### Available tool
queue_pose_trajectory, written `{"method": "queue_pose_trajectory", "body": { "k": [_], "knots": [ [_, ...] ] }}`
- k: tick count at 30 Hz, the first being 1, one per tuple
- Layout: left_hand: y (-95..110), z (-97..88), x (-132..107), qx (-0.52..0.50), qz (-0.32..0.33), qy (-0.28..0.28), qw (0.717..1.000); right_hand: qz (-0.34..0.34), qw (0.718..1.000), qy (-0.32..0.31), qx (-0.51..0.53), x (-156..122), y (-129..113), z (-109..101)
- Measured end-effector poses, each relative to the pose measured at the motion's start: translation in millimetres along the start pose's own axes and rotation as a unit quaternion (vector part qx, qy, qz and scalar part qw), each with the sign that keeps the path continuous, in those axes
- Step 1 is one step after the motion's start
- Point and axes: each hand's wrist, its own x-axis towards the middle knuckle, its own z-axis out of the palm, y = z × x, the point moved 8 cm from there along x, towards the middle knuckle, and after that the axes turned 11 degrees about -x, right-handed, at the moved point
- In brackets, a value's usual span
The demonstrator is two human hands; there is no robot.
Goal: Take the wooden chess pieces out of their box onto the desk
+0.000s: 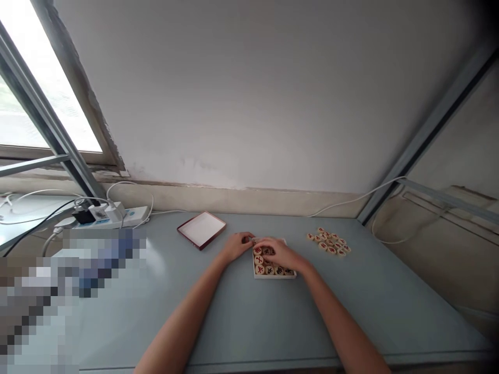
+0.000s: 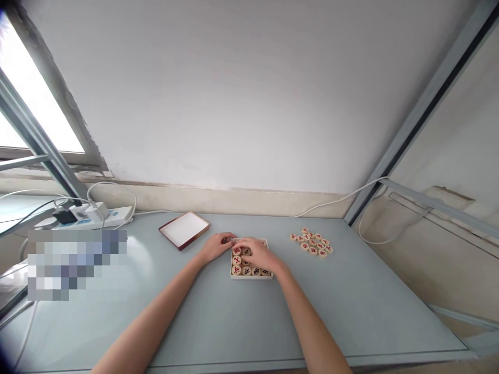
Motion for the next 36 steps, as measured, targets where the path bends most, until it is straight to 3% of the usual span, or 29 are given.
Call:
{"method": "queue_pose_trajectory", "body": {
  "k": [2, 5, 10, 14, 16, 18, 21, 25, 31, 33, 36],
  "knots": [
    [-2, 0.4, 0, 0.000, -0.006, 0.001, 1.000, -0.002, 1.000, 0.006, 0.014, 2, -10, 6],
    [-3, 1.0, 1, 0.005, -0.010, 0.004, 1.000, 0.030, 0.998, 0.046, -0.008, 1, -2, 1],
    [-4, 2.0, 3, 0.018, -0.021, -0.002, 1.000, 0.078, 0.982, 0.132, -0.113, -7, 27, -28],
    [-2, 2.4, 3, 0.019, -0.029, -0.010, 0.999, 0.192, 0.917, 0.204, -0.284, -28, 62, -55],
    [-1, 2.0, 3, 0.018, -0.030, -0.009, 0.999, 0.235, 0.882, 0.207, -0.353, -38, 77, -59],
    [-1, 1.8, 2, 0.019, -0.029, -0.007, 0.999, 0.252, 0.863, 0.182, -0.398, -42, 87, -55],
    [-1, 1.7, 3, 0.019, -0.024, -0.006, 0.999, 0.254, 0.862, 0.146, -0.415, -42, 95, -42],
    [-2, 2.3, 3, 0.016, -0.020, -0.011, 1.000, 0.259, 0.866, 0.148, -0.402, -43, 104, -38],
    [1, 1.1, 1, 0.012, -0.013, -0.010, 1.000, 0.384, 0.826, 0.221, -0.349, -78, 140, -66],
    [2, 0.7, 0, 0.010, -0.012, -0.011, 1.000, 0.389, 0.833, 0.263, -0.294, -79, 137, -74],
    [2, 0.3, 0, 0.006, -0.013, -0.009, 1.000, 0.269, 0.907, 0.275, -0.172, -52, 100, -71]
  ]
}}
